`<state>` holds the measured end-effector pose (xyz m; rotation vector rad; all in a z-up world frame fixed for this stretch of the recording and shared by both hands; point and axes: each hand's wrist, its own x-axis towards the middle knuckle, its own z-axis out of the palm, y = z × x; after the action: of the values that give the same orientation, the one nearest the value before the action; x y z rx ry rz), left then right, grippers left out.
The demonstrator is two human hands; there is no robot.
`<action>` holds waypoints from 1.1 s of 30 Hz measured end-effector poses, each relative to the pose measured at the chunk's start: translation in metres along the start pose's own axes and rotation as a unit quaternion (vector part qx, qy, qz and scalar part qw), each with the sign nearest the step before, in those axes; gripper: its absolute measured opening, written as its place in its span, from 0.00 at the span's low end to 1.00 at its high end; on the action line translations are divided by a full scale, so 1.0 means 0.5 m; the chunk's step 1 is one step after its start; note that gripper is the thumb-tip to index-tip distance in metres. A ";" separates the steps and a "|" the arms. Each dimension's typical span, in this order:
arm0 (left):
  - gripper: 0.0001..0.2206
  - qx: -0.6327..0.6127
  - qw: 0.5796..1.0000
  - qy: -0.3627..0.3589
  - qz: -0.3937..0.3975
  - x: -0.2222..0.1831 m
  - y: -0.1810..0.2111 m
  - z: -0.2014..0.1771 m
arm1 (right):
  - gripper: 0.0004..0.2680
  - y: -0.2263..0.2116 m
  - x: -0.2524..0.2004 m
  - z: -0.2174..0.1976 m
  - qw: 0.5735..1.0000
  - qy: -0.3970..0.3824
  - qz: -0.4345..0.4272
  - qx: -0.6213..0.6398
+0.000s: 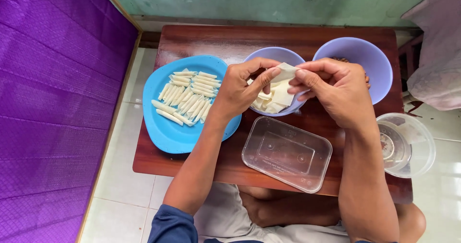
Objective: Manually assembling nut rolls by placing a peanut inside a square wrapper and rolling it into a tube.
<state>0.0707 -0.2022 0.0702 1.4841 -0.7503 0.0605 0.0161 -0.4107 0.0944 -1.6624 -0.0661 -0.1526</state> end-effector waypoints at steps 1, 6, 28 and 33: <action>0.07 0.000 1.000 0.000 0.000 0.002 0.000 0.000 | 0.05 0.004 0.000 0.001 1.000 0.000 0.001 0.000; 0.06 -0.008 0.999 -0.004 0.047 0.006 0.001 -0.001 | 0.06 0.014 0.004 0.002 0.997 0.045 -0.063 0.023; 0.09 0.001 0.997 0.036 0.069 0.009 -0.007 0.007 | 0.04 0.039 0.004 0.033 0.992 0.039 -0.109 0.048; 0.08 -0.002 0.996 0.054 0.069 0.008 -0.008 0.009 | 0.05 0.021 0.002 0.035 0.989 -0.003 -0.148 -0.004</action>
<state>0.0741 -0.2083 0.0684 1.4128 -0.7647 0.2424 0.0198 -0.3944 0.0828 -1.6550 -0.3174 -0.3735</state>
